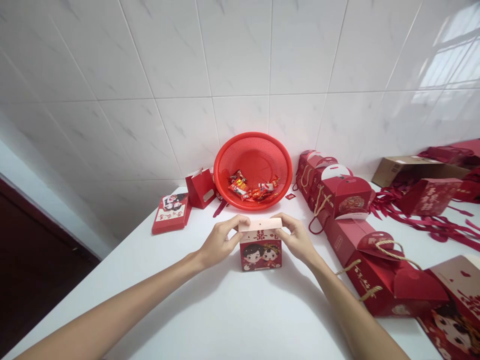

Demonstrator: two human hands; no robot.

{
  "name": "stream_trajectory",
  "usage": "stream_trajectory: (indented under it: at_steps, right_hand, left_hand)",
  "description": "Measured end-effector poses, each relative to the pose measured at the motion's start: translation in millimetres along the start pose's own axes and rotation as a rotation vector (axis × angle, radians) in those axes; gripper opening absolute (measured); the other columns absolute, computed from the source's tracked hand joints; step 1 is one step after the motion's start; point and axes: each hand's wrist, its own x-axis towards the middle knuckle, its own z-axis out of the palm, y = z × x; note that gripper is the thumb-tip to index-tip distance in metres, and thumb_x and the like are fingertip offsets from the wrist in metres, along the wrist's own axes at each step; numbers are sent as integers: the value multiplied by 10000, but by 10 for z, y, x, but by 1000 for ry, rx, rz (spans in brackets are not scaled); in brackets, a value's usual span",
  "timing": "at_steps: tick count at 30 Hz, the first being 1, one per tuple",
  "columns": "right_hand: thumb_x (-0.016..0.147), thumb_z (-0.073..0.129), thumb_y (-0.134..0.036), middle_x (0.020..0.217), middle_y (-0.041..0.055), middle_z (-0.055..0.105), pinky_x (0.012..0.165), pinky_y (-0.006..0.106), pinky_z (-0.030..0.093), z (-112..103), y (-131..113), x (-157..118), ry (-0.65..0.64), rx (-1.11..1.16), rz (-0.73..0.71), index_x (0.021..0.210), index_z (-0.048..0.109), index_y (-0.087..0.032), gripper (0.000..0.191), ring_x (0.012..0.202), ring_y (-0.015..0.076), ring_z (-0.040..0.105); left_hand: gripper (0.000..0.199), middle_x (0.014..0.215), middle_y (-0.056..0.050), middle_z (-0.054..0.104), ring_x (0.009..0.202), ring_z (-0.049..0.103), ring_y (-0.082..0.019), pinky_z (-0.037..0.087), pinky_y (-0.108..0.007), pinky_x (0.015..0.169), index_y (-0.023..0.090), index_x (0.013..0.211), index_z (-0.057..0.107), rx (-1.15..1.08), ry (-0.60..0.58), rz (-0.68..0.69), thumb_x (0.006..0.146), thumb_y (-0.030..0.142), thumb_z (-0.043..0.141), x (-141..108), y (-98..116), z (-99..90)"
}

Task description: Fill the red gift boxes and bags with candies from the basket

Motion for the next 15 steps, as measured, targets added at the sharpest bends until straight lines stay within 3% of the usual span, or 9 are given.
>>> stream_trajectory:
  at_steps: [4,9,13,15]
  right_hand:
    - [810,556,-245,807,12,664,737,263,471,11,48,3,-1,3,4,820,622,-175,97,775,166,601]
    - [819,678,-347,989,46,710,812,306,486,14,43,5,-23,-45,28,1058,645,-173,297,883,195,638]
    - [758,777,-420,1275,105,642,878,346,485,-28,61,15,-81,-142,86,1347,509,-202,683,1068,240,617]
    - [779,764,-422,1306,110,622,884,350,489,-43,88,7,-100,-228,122,1362,501,-211,673,1075,244,619]
  left_hand:
    - [155,886,-20,699,803,642,-157,530,-263,773,170,959,614,-1,9,35,890,293,548,9,-8,-19]
    - [169,771,-16,699,691,642,-142,541,-238,679,162,931,663,-15,41,107,909,275,539,76,-28,-89]
    - [167,831,-27,728,716,670,-155,558,-246,691,174,992,682,43,243,174,886,272,597,311,149,-254]
    - [222,899,-31,738,749,682,-161,567,-255,699,188,1075,674,37,349,175,880,288,633,500,352,-332]
